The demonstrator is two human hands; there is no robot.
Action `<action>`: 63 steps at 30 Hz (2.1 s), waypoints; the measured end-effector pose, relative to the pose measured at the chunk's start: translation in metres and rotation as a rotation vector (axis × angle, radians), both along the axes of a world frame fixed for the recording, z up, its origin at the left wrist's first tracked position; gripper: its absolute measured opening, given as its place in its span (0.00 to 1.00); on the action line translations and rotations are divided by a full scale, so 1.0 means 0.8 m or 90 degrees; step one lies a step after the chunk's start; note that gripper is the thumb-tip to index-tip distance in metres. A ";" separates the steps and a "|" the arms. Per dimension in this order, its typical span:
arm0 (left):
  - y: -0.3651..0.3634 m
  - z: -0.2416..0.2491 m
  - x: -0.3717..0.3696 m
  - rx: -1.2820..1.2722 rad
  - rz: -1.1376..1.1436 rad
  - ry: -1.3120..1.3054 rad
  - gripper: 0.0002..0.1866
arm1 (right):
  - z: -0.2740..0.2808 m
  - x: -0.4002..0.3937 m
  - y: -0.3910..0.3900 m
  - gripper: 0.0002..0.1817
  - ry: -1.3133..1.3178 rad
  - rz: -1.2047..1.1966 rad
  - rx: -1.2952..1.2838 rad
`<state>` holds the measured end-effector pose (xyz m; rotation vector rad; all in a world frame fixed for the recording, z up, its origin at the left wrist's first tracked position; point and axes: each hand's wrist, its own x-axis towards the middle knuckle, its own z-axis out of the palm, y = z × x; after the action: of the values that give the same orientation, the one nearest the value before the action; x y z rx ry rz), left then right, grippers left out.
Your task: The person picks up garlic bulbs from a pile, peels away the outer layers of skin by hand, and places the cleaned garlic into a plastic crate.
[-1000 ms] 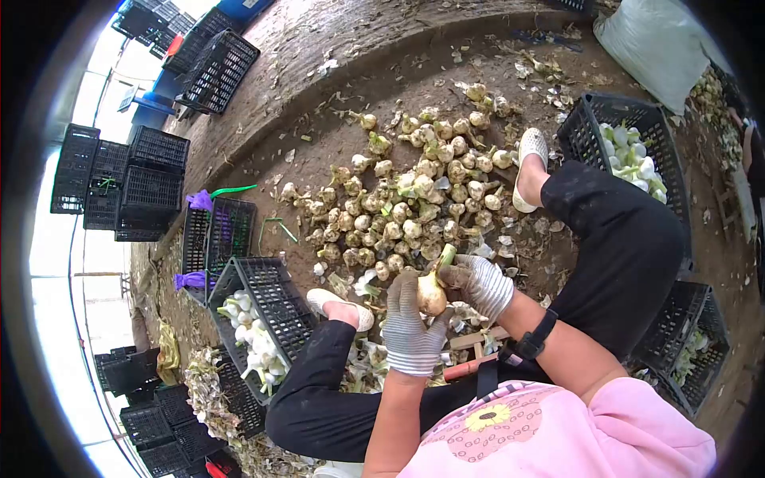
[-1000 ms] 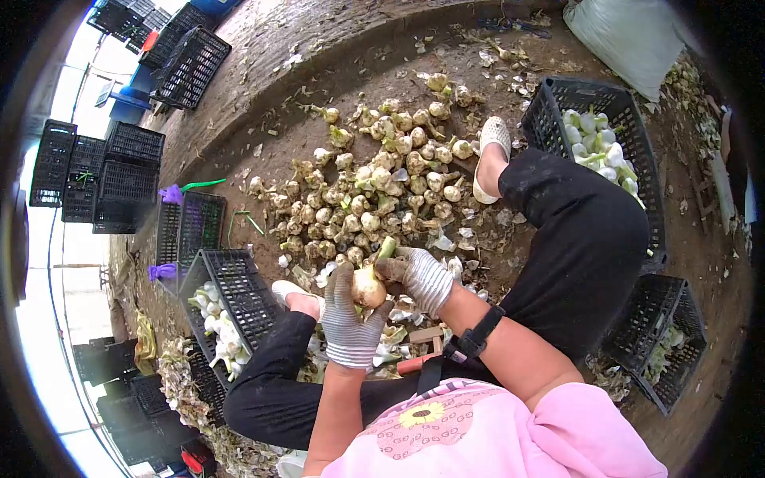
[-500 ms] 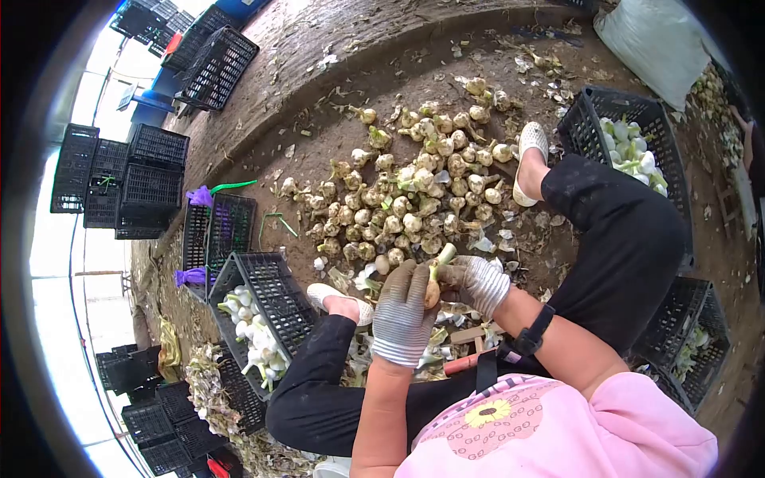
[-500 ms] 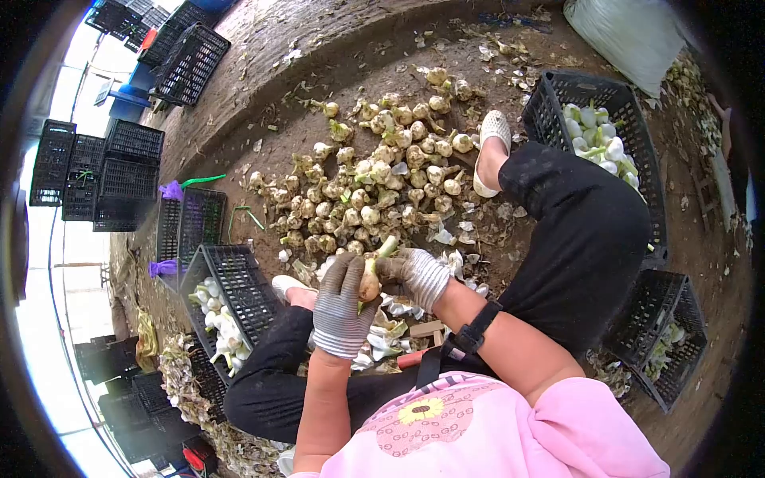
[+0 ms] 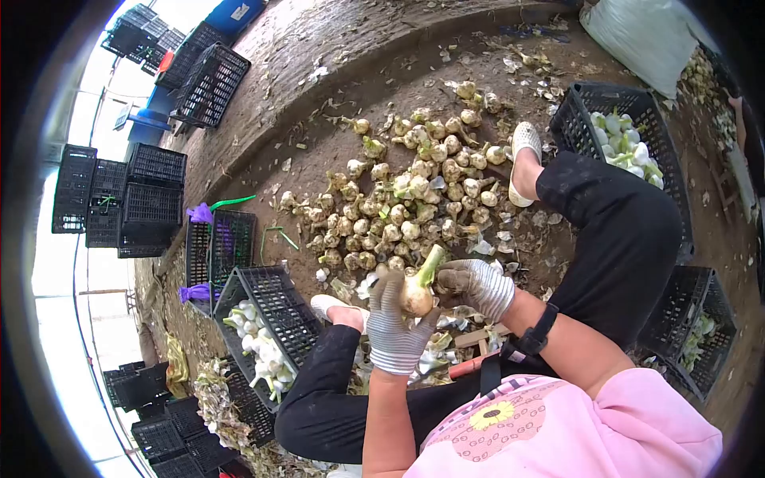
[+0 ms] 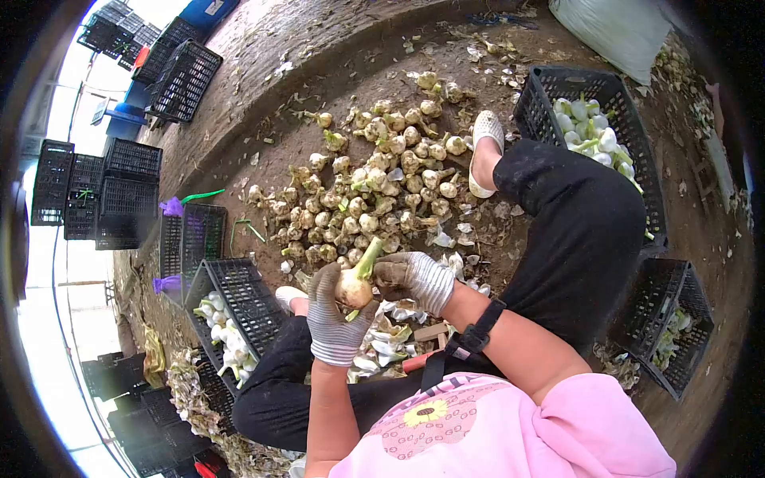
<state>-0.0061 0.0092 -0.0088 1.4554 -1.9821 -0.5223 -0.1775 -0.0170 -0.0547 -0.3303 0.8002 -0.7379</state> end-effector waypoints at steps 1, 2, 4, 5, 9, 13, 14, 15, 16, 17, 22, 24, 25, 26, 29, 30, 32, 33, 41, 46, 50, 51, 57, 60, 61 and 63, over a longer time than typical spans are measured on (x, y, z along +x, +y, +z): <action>0.001 0.000 -0.002 -0.011 -0.016 -0.040 0.40 | 0.001 0.003 0.000 0.19 -0.015 -0.004 0.026; 0.002 0.002 -0.006 -0.023 -0.031 -0.080 0.39 | 0.000 0.006 0.001 0.18 -0.016 -0.009 0.067; 0.005 0.003 -0.011 -0.018 -0.049 -0.134 0.38 | -0.009 0.009 0.002 0.17 -0.034 -0.013 0.080; 0.005 0.002 -0.012 -0.026 -0.053 -0.149 0.38 | -0.012 0.009 0.002 0.16 -0.042 -0.017 0.085; 0.003 0.002 -0.017 -0.042 -0.054 -0.176 0.36 | -0.019 0.008 0.002 0.15 -0.047 -0.040 0.111; 0.003 0.001 -0.013 -0.009 -0.001 -0.061 0.36 | -0.021 0.006 -0.002 0.14 0.029 0.001 -0.038; 0.004 0.000 -0.012 0.010 0.023 -0.011 0.36 | -0.015 0.003 -0.002 0.14 0.069 0.023 -0.090; 0.005 0.001 -0.010 0.023 0.031 0.010 0.36 | -0.004 0.001 -0.003 0.13 0.109 0.046 -0.141; 0.005 0.001 -0.007 0.035 0.040 0.031 0.35 | 0.003 0.001 -0.005 0.13 0.111 0.057 -0.152; 0.007 0.002 -0.004 0.046 0.051 0.051 0.35 | 0.005 0.000 -0.005 0.13 0.125 0.066 -0.179; 0.014 -0.014 0.007 0.409 0.195 0.798 0.33 | 0.009 0.006 -0.001 0.15 0.306 0.130 -0.332; 0.021 -0.014 -0.001 0.524 0.250 1.043 0.32 | 0.006 0.003 -0.003 0.15 0.414 0.136 -0.435; 0.023 -0.014 -0.006 0.561 0.276 1.118 0.32 | 0.004 0.003 -0.001 0.15 0.307 0.095 -0.369; 0.021 -0.016 -0.004 0.589 0.277 1.110 0.34 | 0.001 0.004 0.003 0.14 0.203 0.058 -0.304; 0.020 -0.032 0.004 0.637 0.264 1.072 0.36 | 0.002 0.000 0.003 0.13 0.051 0.045 -0.192; 0.019 -0.037 0.005 0.635 0.239 1.046 0.36 | 0.001 0.006 0.003 0.14 0.079 0.030 -0.206; 0.014 -0.044 0.004 0.631 0.207 0.906 0.36 | -0.022 0.015 -0.001 0.17 -0.008 -0.081 -0.100; 0.009 -0.036 -0.005 0.558 0.277 0.814 0.36 | -0.021 0.012 -0.003 0.14 0.016 -0.066 -0.116; 0.034 -0.063 -0.015 0.295 0.224 0.686 0.38 | 0.007 0.013 0.015 0.07 0.147 0.074 -0.165; 0.029 -0.021 0.017 0.279 0.207 0.900 0.36 | -0.020 -0.023 -0.027 0.13 -0.030 -0.207 -0.065; 0.042 0.002 -0.002 0.158 0.206 0.630 0.51 | -0.024 0.017 0.016 0.38 0.176 0.240 -0.411; 0.044 0.003 -0.010 0.133 0.197 0.572 0.54 | -0.018 0.027 0.017 0.42 0.153 0.242 -0.470; 0.047 0.011 0.000 0.082 0.186 0.324 0.29 | -0.003 0.012 0.009 0.38 0.047 0.149 -0.236; 0.026 0.027 0.012 -0.033 0.107 -0.060 0.15 | 0.003 0.017 0.008 0.35 0.133 0.191 -0.305; 0.022 0.026 0.010 -0.054 0.079 -0.102 0.11 | 0.001 0.021 0.010 0.32 0.172 0.188 -0.371; 0.021 0.023 0.006 -0.086 0.062 -0.173 0.10 | 0.005 0.019 0.010 0.29 0.220 0.227 -0.360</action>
<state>-0.0011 0.0262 0.0099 1.5957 -2.0925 -0.1498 -0.1626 -0.0090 -0.0503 -1.1041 0.8141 -0.5629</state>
